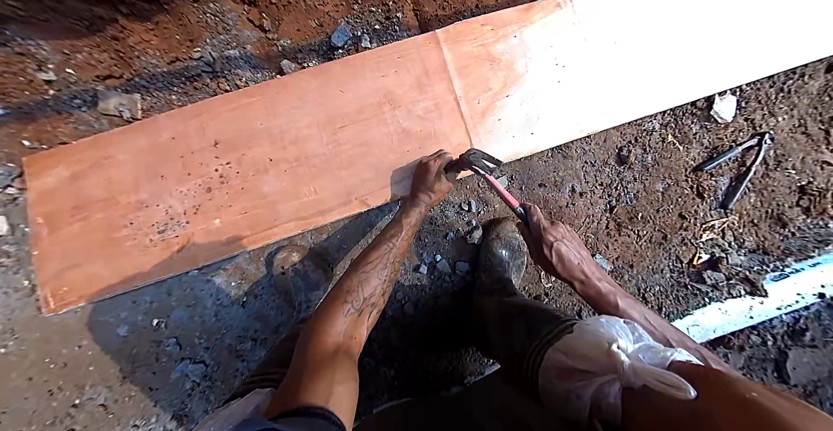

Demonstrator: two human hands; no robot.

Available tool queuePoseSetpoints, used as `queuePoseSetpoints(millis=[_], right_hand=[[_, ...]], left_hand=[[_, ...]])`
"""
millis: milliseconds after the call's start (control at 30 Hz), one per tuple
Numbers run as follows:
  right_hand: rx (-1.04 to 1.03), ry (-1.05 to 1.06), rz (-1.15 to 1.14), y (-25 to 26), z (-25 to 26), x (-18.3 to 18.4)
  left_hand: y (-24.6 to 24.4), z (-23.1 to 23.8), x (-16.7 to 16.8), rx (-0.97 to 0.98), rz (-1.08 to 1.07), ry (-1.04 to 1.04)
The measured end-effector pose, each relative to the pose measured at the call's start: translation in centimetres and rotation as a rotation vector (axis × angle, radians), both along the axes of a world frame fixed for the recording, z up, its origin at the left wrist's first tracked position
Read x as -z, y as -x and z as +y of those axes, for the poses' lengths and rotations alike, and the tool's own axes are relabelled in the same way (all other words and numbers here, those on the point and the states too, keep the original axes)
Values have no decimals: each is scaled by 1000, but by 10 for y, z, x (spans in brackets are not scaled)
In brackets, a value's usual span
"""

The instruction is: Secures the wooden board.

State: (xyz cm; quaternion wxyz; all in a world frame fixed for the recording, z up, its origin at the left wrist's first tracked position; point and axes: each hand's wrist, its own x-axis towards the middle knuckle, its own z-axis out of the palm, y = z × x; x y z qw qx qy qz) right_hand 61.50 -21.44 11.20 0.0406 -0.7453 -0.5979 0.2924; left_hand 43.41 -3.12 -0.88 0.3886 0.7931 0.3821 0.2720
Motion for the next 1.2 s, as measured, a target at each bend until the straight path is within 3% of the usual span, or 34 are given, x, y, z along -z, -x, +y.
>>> queuePoseSetpoints(millis=[33,133,200,300,333,433,500,567,633,667,800,933,1100,1200], right_hand=[[2,52,16,-2,2,1],[18,-205,15,5,-5,1],[8,-232,-24,11,-8,1],[12,162,0,5,9,-9],[15,154,15,2,13,-13],[24,-289,-3,9,-2,-15],[31,-455,-34,13,-4,-14],[23,-293,-48,12,-5,-10],[38,100,-11,4,8,-14],[45,132,-3,2,9,-13],[62,-110,-35,7,-1,-10],[8,252,-16,3,16,-16],[177,-127,-9,-4,-16,2],[395,-206,-72,-26,-51,23]], left_hand=[[0,0,1,4,-5,-5],[0,2,-4,1,45,5],[-1,-2,-7,-14,64,31],[1,-2,-1,-5,39,26],[2,0,-1,-4,30,37],[1,2,0,0,11,53],[-1,3,-1,-9,3,53],[0,0,-3,-11,17,64],[1,4,-5,-4,32,81],[2,3,-6,0,57,123],[-1,4,-3,1,103,111],[0,3,-6,-6,51,92],[6,6,-5,79,60,135],[3,11,-7,97,66,161]])
